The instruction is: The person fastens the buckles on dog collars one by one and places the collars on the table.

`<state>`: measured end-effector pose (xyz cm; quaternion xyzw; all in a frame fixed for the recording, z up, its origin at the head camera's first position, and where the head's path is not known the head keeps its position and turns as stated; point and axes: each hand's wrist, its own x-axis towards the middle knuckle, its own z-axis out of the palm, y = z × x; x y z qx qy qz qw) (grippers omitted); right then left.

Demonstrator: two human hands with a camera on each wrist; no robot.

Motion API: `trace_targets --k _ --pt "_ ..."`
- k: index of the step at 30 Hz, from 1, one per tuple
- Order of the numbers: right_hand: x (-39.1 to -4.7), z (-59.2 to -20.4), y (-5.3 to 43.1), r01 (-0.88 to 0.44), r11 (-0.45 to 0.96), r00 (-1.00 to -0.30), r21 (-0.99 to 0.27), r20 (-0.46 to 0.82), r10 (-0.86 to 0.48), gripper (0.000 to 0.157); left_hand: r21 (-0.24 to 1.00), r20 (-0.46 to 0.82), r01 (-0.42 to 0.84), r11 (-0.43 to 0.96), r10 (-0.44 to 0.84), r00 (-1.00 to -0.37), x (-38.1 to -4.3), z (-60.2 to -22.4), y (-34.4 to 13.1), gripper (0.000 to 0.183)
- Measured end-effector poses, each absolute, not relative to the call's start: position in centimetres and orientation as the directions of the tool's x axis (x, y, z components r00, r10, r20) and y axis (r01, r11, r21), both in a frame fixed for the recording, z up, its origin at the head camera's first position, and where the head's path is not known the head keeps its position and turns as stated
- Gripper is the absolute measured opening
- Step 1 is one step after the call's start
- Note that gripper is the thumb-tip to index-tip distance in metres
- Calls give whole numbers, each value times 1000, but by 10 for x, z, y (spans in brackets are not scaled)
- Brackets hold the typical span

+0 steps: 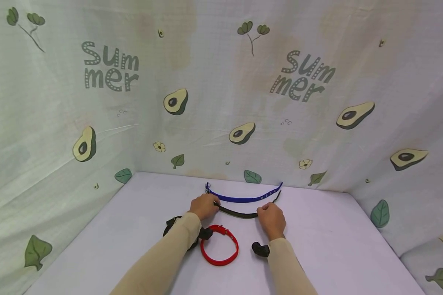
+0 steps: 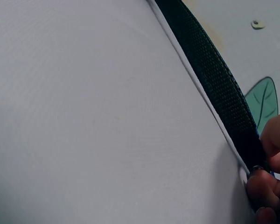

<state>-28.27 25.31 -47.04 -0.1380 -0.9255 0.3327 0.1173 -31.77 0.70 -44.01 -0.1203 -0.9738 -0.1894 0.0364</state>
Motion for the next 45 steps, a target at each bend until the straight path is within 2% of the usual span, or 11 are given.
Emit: trace_targets --k 8,12,18,25,30,38,45 --pt "-279 -476 255 124 719 -919 -684 194 344 17 380 216 291 878 222 -951 -305 -438 1 12" --pt "-276 -476 254 83 624 -908 -777 199 368 17 396 261 314 863 222 -940 -295 -436 -2 13" --pt "-267 -473 253 45 442 -916 -896 139 376 17 381 294 342 859 238 -926 -282 -433 -5 17" --pt "-258 -466 250 16 405 -919 -914 146 367 17 360 352 392 847 267 -897 -270 -429 -8 18" --pt "-251 -458 246 -32 360 -914 -932 174 368 29 398 407 423 814 257 -877 -262 -429 -11 18" --pt "-240 -446 241 -44 304 -913 -952 162 374 55 553 490 432 713 142 -860 -249 -429 -10 23" --pt "-232 -444 238 -66 261 -920 -963 160 358 68 595 494 420 685 101 -864 -242 -431 -8 14"
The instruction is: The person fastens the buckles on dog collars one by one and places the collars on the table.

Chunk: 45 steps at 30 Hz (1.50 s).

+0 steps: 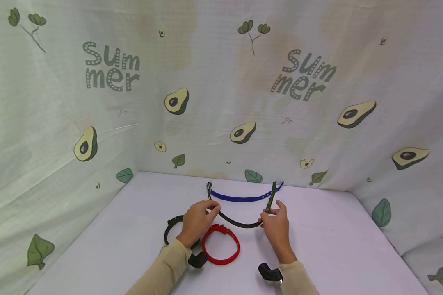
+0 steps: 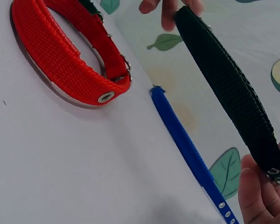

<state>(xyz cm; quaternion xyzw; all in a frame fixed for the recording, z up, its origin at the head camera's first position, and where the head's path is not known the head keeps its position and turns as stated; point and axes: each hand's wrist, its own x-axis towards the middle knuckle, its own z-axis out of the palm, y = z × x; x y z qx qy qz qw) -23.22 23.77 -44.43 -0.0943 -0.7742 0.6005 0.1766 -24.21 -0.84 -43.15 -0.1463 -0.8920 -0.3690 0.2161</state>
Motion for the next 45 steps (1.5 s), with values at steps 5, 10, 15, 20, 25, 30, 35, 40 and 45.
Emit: trace_targets --k 5,10,15,20,25,30,35,40,45 --pt "-227 -441 237 -91 233 -911 -968 175 373 61 604 500 436 667 109 -859 -240 -432 -6 20" --pt "-220 -440 238 -96 256 -908 -962 190 373 61 632 495 450 630 118 -861 -238 -434 -3 59" --pt "-217 -437 236 -129 285 -905 -950 230 357 58 703 442 402 587 83 -893 -233 -435 -4 86" --pt "-215 -434 230 -168 321 -887 -932 285 362 52 803 371 354 480 63 -927 -230 -431 -5 99" --pt "-213 -431 225 -192 339 -892 -921 308 331 51 909 293 314 273 114 -949 -231 -429 -5 93" --pt "-210 -431 222 -174 359 -906 -917 292 306 46 948 231 261 182 169 -958 -231 -431 -3 85" --pt "-208 -431 218 -193 369 -897 -909 315 309 44 953 212 241 182 166 -963 -231 -431 -2 77" --pt "-207 -430 215 -215 323 -900 -922 316 302 42 954 205 229 193 137 -969 -231 -432 -2 59" --pt "-208 -427 214 -169 283 -921 -944 254 295 37 956 227 244 162 116 -967 -233 -432 -3 34"
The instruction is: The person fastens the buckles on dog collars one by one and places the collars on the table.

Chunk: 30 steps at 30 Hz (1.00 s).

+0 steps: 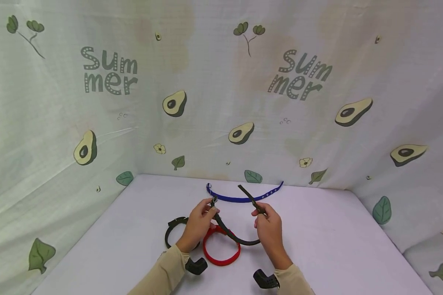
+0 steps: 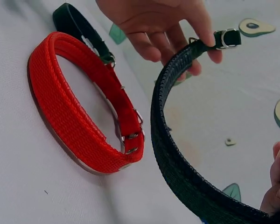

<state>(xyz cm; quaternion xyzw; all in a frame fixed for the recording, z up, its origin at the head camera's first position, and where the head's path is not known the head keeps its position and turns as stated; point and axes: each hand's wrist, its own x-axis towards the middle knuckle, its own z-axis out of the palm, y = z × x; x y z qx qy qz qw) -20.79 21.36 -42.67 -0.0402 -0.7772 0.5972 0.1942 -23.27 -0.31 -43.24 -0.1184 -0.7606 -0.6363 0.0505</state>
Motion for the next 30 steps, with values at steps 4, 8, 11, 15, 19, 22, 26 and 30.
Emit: trace_targets --k 4,8,11,15,19,22,26,30 --pt "-208 -425 213 -130 267 -929 -955 211 303 34 967 228 239 90 115 -967 -233 -431 -4 30" --pt "-208 -424 213 -123 252 -936 -960 197 292 32 974 218 224 44 115 -969 -234 -429 -3 32" --pt "-208 -424 213 -127 244 -940 -961 195 280 31 972 227 232 29 112 -967 -235 -427 -4 33" --pt "-208 -426 214 -136 240 -939 -961 202 277 30 968 247 250 17 114 -962 -235 -424 -7 38" --pt "-208 -428 214 -152 240 -940 -959 215 265 29 967 251 254 13 112 -961 -233 -422 -10 36" --pt "-207 -430 213 -167 223 -942 -960 223 252 29 968 249 251 2 115 -962 -232 -424 -10 30" --pt "-206 -431 211 -180 208 -945 -961 228 236 29 967 253 249 -46 121 -960 -231 -422 -8 26" --pt "-206 -429 209 -195 221 -945 -956 243 219 29 960 275 267 -81 102 -956 -233 -420 -7 30"
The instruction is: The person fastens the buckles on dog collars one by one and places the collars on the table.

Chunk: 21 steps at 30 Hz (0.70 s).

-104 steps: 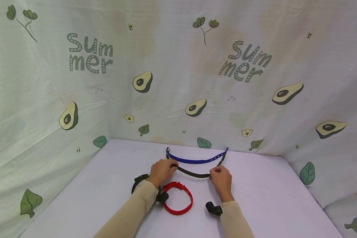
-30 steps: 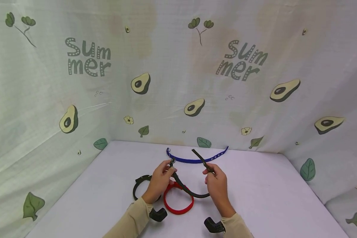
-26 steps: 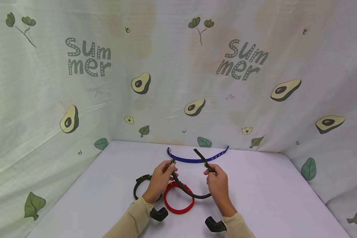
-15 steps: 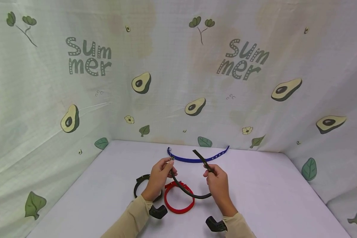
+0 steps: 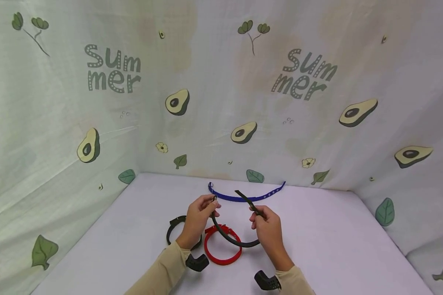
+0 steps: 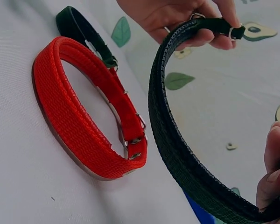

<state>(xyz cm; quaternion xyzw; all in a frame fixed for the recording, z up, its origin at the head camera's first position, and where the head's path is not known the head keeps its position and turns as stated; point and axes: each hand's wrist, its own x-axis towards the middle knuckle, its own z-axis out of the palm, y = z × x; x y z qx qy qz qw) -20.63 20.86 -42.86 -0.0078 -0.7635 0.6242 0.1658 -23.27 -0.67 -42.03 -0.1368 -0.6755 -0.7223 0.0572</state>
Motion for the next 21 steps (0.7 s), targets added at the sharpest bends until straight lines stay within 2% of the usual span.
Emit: trace_targets --k 5,10,17,21 --pt "-204 -432 205 -190 219 -952 -957 234 199 27 956 287 281 -89 75 -955 -231 -423 -8 37" --pt "-200 -441 201 -163 230 -960 -959 208 187 27 959 277 271 -85 67 -958 -227 -427 -11 35" --pt "-195 -444 198 -200 278 -956 -939 250 154 27 960 262 250 -127 88 -961 -226 -424 -9 30" --pt "-199 -439 196 -229 314 -950 -921 282 134 26 948 296 280 -150 98 -950 -230 -420 -6 35"
